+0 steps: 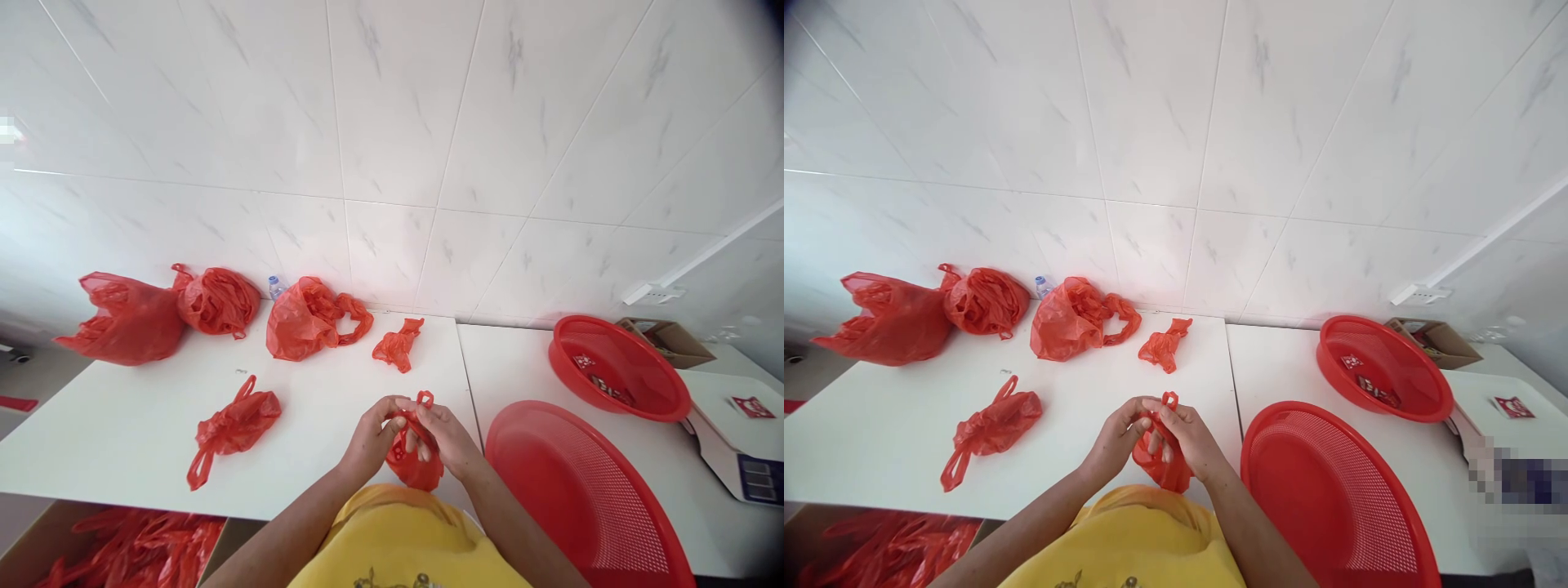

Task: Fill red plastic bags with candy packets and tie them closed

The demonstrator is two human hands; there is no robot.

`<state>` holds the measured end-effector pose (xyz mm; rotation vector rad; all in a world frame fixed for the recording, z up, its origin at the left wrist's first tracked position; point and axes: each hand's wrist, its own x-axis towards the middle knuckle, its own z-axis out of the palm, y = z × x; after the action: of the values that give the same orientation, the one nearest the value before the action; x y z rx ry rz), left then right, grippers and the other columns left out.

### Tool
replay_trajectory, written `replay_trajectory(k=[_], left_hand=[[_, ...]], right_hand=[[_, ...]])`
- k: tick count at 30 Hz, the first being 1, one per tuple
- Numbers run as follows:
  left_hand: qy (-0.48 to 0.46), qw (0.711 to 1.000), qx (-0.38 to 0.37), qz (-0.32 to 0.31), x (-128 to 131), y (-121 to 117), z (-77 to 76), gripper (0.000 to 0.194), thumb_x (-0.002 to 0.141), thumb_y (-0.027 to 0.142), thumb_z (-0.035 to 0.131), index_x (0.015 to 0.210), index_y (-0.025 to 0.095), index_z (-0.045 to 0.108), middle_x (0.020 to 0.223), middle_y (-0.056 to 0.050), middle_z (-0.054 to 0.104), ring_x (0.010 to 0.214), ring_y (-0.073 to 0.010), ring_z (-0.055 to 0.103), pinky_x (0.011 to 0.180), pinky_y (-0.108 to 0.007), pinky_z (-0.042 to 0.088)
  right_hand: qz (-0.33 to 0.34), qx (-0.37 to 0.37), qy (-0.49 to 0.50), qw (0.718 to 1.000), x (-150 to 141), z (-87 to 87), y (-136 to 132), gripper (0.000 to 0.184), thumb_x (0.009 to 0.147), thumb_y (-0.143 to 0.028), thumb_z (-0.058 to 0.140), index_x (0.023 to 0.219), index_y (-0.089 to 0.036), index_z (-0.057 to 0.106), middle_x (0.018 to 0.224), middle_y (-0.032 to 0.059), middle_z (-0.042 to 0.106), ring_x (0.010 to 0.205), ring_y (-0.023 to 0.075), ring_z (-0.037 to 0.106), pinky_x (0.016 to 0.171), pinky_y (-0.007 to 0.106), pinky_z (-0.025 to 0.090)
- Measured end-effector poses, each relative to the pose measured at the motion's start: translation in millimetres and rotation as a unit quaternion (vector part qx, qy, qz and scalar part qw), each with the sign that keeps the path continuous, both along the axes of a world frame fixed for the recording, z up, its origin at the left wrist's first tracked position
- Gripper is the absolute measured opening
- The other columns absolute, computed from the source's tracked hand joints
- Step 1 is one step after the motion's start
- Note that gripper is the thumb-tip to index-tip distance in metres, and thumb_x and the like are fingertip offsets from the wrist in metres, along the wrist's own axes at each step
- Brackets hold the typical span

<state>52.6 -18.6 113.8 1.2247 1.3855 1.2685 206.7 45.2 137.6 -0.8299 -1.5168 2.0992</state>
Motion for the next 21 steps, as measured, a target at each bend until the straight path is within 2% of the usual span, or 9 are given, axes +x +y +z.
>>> replay_trajectory(k=[3,7,9,11,12,15,18,21], left_hand=[[-0.057,0.996,-0.062,-0.014,2,2,-0.2,0.027,0.089,0.047,0.052,0.081,0.021,0.053,0.069,0.0,0.063,0.07,-0.0164,0.059,0.068,-0.03,0.047],[-0.087,0.991,-0.101,0.01,2,6,0.0,0.033,0.083,0.052,0.057,0.077,0.021,0.047,0.063,0.004,0.056,0.059,-0.0125,0.051,0.058,-0.025,0.039],[-0.104,0.988,-0.114,0.015,2,7,-0.1,0.033,0.082,0.052,0.059,0.077,0.021,0.046,0.063,0.005,0.053,0.057,-0.0113,0.049,0.056,-0.024,0.036],[-0.11,0.986,-0.126,0.022,1,8,-0.7,0.032,0.081,0.049,0.06,0.076,0.021,0.046,0.062,0.006,0.051,0.056,-0.0101,0.046,0.056,-0.023,0.035],[-0.107,0.985,-0.133,0.027,1,8,-1.3,0.031,0.081,0.048,0.059,0.076,0.021,0.046,0.062,0.007,0.05,0.055,-0.0096,0.045,0.055,-0.023,0.034],[-0.084,0.985,-0.149,0.033,0,8,-4.0,0.024,0.081,0.04,0.058,0.074,0.021,0.045,0.059,0.008,0.047,0.054,-0.0094,0.042,0.055,-0.022,0.032],[-0.05,0.985,-0.162,0.021,-2,6,-7.6,0.016,0.077,0.03,0.057,0.072,0.021,0.045,0.058,0.008,0.047,0.055,-0.0098,0.041,0.055,-0.023,0.031],[-0.004,0.985,-0.171,0.001,-2,5,-11.7,0.012,0.073,0.022,0.056,0.07,0.021,0.044,0.059,0.007,0.047,0.058,-0.0105,0.042,0.056,-0.023,0.032]], right_hand=[[0.015,0.032,0.007,0.999,5,-0.5,2,0.052,0.087,-0.059,0.053,0.114,-0.017,0.069,0.061,-0.0026,0.056,0.049,0.0082,0.044,0.056,0.026,0.037],[-0.006,0.045,-0.015,0.999,13,-3.8,3,0.06,0.094,-0.06,0.031,0.106,-0.019,0.073,0.065,-0.0009,0.052,0.058,0.0117,0.047,0.069,0.032,0.042],[0.0,0.054,-0.04,0.998,15,-4.5,3,0.052,0.094,-0.054,0.035,0.104,-0.02,0.074,0.066,-0.0007,0.054,0.062,0.0129,0.048,0.071,0.032,0.041],[0.024,0.07,-0.052,0.996,13,-5.8,2,0.034,0.088,-0.041,0.05,0.107,-0.021,0.07,0.074,-0.0009,0.058,0.068,0.0134,0.05,0.072,0.031,0.041],[0.029,0.078,-0.058,0.995,11,-7.4,2,0.031,0.084,-0.034,0.056,0.11,-0.023,0.067,0.077,-0.0013,0.06,0.07,0.0134,0.051,0.072,0.03,0.042],[-0.021,0.13,-0.121,0.984,4,-18.0,1,0.038,0.077,-0.022,0.057,0.114,-0.025,0.059,0.074,-0.0041,0.056,0.069,0.0136,0.051,0.068,0.027,0.042],[-0.057,0.199,-0.21,0.956,-1,-34.7,2,0.025,0.077,-0.022,0.054,0.099,-0.024,0.065,0.071,-0.0025,0.059,0.069,0.015,0.054,0.066,0.028,0.04],[-0.045,0.191,-0.224,0.955,-4,-48.8,3,0.021,0.077,-0.02,0.048,0.081,-0.022,0.069,0.074,0.0006,0.066,0.069,0.0157,0.056,0.064,0.028,0.04]])
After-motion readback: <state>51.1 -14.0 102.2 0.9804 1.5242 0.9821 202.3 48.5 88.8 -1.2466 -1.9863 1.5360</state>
